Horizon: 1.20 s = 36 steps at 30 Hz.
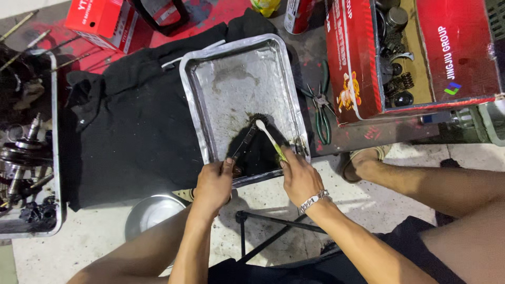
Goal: The person scrubs a camshaft with a toothbrush in a metal tray containing cleaning fluid, then places it in a separate bowl. The person then picks up a crankshaft and scrubs it with the same toothbrush in the tray.
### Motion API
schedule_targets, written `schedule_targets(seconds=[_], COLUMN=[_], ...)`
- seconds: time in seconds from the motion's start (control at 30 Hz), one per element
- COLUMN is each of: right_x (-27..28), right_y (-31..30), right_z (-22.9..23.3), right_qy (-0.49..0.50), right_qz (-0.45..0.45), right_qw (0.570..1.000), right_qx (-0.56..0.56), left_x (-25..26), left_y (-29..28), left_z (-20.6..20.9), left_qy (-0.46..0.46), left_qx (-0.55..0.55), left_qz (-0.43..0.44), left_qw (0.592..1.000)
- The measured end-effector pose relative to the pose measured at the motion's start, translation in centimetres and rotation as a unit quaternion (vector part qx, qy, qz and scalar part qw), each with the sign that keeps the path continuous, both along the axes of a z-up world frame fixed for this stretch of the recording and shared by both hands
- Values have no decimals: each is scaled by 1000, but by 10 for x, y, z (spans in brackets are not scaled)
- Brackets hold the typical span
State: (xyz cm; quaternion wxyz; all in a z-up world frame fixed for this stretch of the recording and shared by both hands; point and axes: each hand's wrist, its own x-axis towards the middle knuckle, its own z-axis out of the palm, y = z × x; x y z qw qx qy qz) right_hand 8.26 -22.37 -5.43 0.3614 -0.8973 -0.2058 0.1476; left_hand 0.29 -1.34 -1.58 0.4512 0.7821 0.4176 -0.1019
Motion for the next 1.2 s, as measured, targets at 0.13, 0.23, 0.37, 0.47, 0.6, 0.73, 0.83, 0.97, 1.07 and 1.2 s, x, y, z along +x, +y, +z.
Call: schedule_targets(seconds=[0.13,0.23,0.37,0.47,0.6,0.73,0.83,0.97,1.07,1.2], right_x=[1,0,9,6,8,-9,-34,-16,-8,-32], right_y=[-14,-22,-11,-7,10,21,12,14,16,9], right_z=[13,19,17,17,9,17,27,10,9,15], right_qy=[93,31,67,11,-22,99,53,98,65,101], right_qz=[27,6,-3,-6,10,35,108,44,58,98], right_qw=[992,998,990,1000,998,991,989,994,995,989], right_qx=[-83,-48,-122,-15,61,85,81,20,47,38], left_x=[1,1,0,1,-1,0,-4,-4,-2,0], left_y=[11,14,17,17,15,15,17,16,13,16], left_z=[9,19,21,25,23,16,10,9,16,11], left_qy=[-20,-13,-30,-34,-21,-26,-35,-34,-40,-32], left_qx=[-231,-333,-354,-405,-407,-399,-396,-406,-391,-415], left_qz=[131,204,219,257,259,254,244,248,243,267], left_qw=[964,921,909,877,876,881,885,879,887,869])
